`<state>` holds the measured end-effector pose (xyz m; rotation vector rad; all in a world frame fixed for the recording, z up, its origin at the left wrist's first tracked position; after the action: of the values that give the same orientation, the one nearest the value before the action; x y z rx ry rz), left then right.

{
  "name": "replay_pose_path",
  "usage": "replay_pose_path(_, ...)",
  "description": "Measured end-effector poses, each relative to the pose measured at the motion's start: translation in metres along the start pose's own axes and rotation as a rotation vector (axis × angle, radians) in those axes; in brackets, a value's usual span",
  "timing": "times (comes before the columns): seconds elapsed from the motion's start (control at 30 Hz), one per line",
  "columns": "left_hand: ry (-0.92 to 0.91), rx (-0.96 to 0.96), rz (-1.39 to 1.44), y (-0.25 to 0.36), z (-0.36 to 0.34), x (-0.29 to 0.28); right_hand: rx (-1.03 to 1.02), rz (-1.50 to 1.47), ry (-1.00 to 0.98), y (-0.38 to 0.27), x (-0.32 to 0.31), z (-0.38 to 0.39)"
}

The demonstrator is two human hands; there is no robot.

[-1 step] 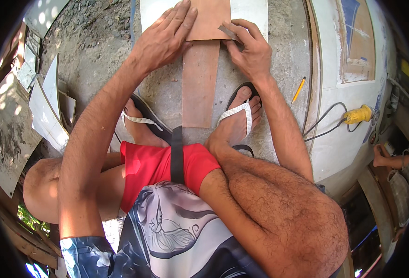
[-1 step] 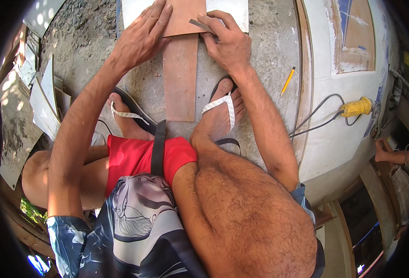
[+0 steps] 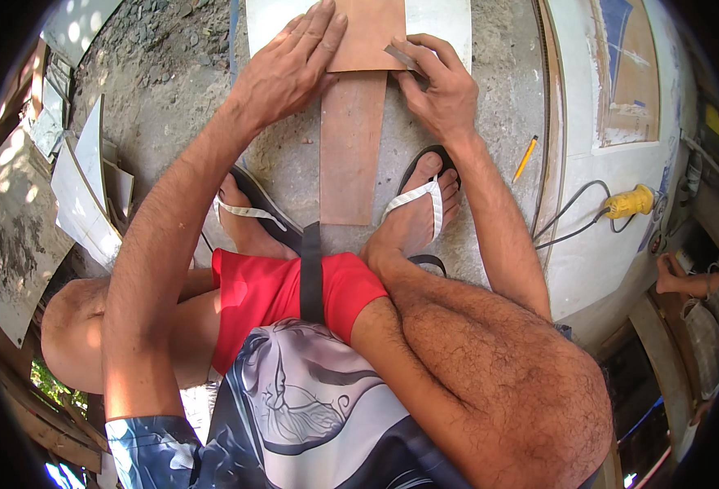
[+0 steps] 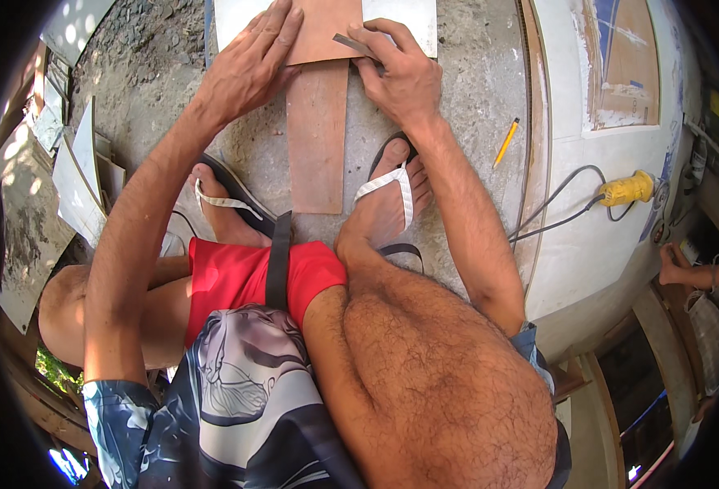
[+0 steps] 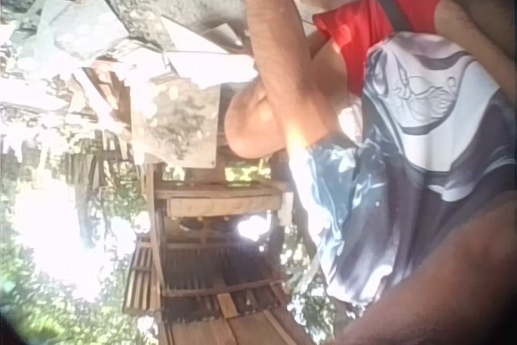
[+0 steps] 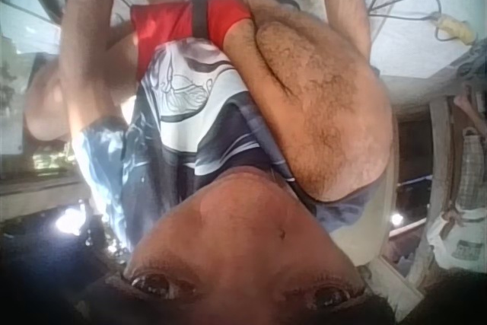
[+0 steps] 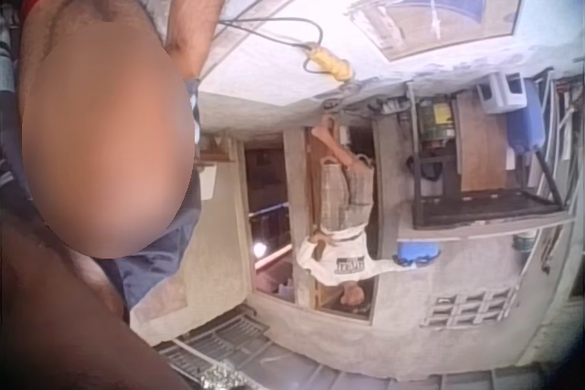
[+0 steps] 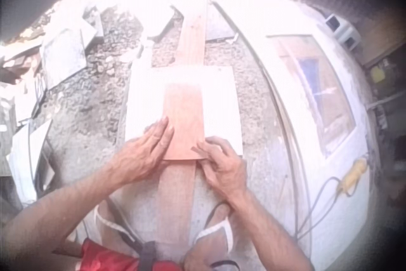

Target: The person sits on the ground and uses a utility knife to score and snap square ceramic tiles. They repeatedly align a smaller brown tile on a larger white tile, score along the edge, and break the tile to create smaller pieces.

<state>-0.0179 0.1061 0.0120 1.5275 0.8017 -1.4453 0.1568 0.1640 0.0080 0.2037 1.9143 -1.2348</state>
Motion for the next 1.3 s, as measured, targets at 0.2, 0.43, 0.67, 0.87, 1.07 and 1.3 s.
replay_pose_path(0.2,0.009,0.016,-0.044,0.0,-0.004,-0.001,-0.007,0.008,0.001,0.004,0.002,-0.004)
replay_pose_path(0.43,0.012,0.01,-0.045,-0.001,-0.002,0.0,0.006,-0.004,-0.006,0.004,0.002,-0.005)
replay_pose_path(0.67,0.104,-0.012,-0.093,-0.003,-0.001,0.007,-0.006,-0.004,0.046,0.008,0.0,-0.004)
replay_pose_path(0.87,0.006,-0.102,-0.061,-0.006,-0.001,0.009,0.04,-0.013,0.018,0.004,-0.001,-0.007)
replay_pose_path(1.07,-0.038,-0.12,-0.061,-0.006,-0.001,-0.004,0.059,-0.03,-0.011,0.002,0.003,-0.005)
replay_pose_path(1.3,0.0,-0.111,-0.019,-0.006,-0.004,-0.016,0.103,-0.051,-0.042,0.0,0.004,-0.007)
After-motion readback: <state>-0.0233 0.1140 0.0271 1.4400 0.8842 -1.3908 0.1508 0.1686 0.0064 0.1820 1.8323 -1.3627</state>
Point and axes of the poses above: each hand's wrist, its own z-axis away from the middle knuckle, its own x-axis out of the palm, y = z × x, the point moved 10 cm from there along -z, towards the middle knuckle, and after that the axes turned 5 degrees about -y, right-handed, at the moved point
